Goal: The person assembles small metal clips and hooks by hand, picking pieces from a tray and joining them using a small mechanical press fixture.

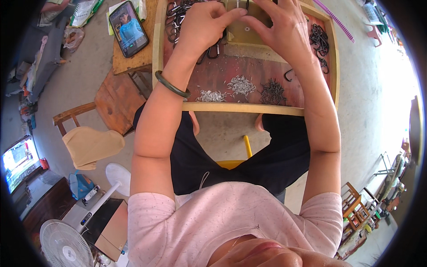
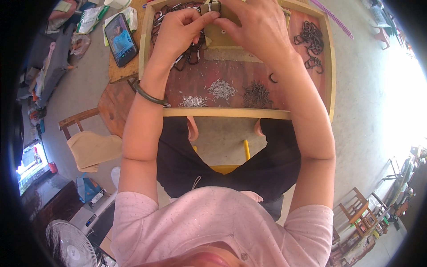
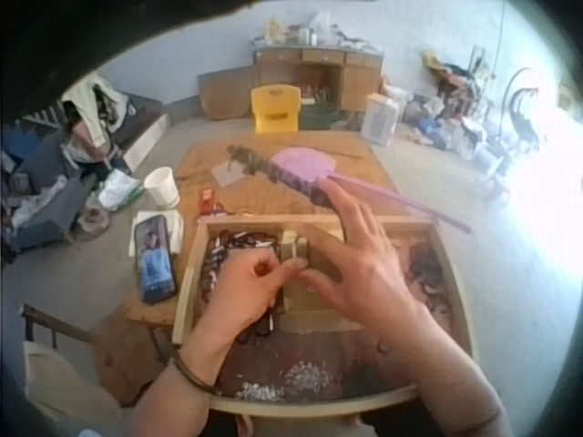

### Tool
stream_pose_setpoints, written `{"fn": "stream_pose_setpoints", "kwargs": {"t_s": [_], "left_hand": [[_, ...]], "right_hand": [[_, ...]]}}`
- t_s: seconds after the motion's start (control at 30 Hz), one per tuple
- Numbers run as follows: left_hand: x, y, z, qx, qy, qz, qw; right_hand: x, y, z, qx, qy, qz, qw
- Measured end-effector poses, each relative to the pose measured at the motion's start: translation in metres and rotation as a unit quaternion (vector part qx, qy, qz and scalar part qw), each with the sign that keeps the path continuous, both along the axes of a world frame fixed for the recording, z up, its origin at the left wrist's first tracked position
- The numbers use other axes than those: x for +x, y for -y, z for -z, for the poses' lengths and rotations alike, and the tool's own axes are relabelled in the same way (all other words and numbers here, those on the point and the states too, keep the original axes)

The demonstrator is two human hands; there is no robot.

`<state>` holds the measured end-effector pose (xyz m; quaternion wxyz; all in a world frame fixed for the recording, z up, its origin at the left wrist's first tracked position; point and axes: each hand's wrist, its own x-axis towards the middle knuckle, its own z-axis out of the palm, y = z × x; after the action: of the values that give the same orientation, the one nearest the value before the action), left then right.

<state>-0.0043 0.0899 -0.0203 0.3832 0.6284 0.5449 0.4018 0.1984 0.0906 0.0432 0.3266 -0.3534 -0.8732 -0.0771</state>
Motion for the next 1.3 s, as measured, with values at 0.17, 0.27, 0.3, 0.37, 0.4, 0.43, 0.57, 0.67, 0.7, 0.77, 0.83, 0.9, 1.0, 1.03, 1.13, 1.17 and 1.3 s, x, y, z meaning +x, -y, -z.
{"fn": "stream_pose_setpoints", "kwargs": {"t_s": [0.17,0.27,0.3,0.37,0.4,0.43,0.57,0.67,0.7,0.77,0.83,0.9,1.0,1.03,1.13,1.17,1.3], "left_hand": [[0.003,0.002,0.009,0.051,-0.031,-0.017,0.998],[0.006,0.006,0.003,0.051,-0.091,-0.050,0.993],[0.007,0.009,-0.003,0.049,-0.093,-0.051,0.993],[0.010,0.017,-0.014,0.066,-0.242,-0.068,0.966],[0.012,0.022,-0.020,0.066,-0.241,-0.067,0.966],[0.014,0.025,-0.025,0.182,-0.298,-0.072,0.934],[0.032,0.018,-0.045,0.424,-0.149,-0.213,0.868],[-0.006,0.011,-0.038,0.479,-0.331,-0.126,0.803],[-0.003,0.015,-0.046,0.441,-0.341,-0.119,0.822],[-0.003,0.014,-0.045,0.437,-0.344,-0.119,0.823],[-0.003,0.014,-0.045,0.435,-0.347,-0.119,0.822],[-0.003,0.015,-0.045,0.430,-0.350,-0.124,0.823],[-0.003,0.014,-0.045,0.426,-0.351,-0.125,0.824],[-0.003,0.014,-0.045,0.425,-0.351,-0.125,0.825],[-0.002,0.014,-0.046,0.420,-0.343,-0.131,0.830],[-0.002,0.014,-0.046,0.416,-0.344,-0.129,0.832],[-0.003,0.012,-0.045,0.409,-0.342,-0.130,0.836]], "right_hand": [[0.005,-0.015,0.005,-0.150,-0.169,-0.009,0.974],[-0.009,-0.009,-0.004,-0.055,-0.102,-0.005,0.993],[-0.016,-0.008,-0.006,-0.106,-0.066,0.001,0.992],[-0.018,-0.009,-0.003,-0.135,-0.075,-0.031,0.988],[-0.015,-0.013,0.001,-0.135,-0.075,-0.030,0.987],[-0.013,-0.017,0.006,-0.109,-0.079,-0.040,0.990],[-0.016,-0.010,-0.003,-0.152,-0.076,-0.045,0.984],[-0.015,-0.010,-0.004,-0.133,-0.068,-0.057,0.987],[-0.015,-0.010,-0.004,-0.135,-0.068,-0.056,0.987],[-0.014,-0.009,-0.004,-0.142,-0.077,-0.057,0.985],[-0.014,-0.010,-0.004,-0.140,-0.072,-0.053,0.986],[-0.014,-0.010,-0.004,-0.138,-0.067,-0.050,0.987],[-0.014,-0.010,-0.005,-0.139,-0.063,-0.045,0.987],[-0.014,-0.011,-0.004,-0.138,-0.064,-0.049,0.987],[-0.014,-0.010,-0.004,-0.116,-0.065,-0.056,0.989],[-0.014,-0.009,-0.004,-0.096,-0.066,-0.059,0.991],[-0.015,-0.011,-0.004,-0.132,-0.059,-0.044,0.988]]}}
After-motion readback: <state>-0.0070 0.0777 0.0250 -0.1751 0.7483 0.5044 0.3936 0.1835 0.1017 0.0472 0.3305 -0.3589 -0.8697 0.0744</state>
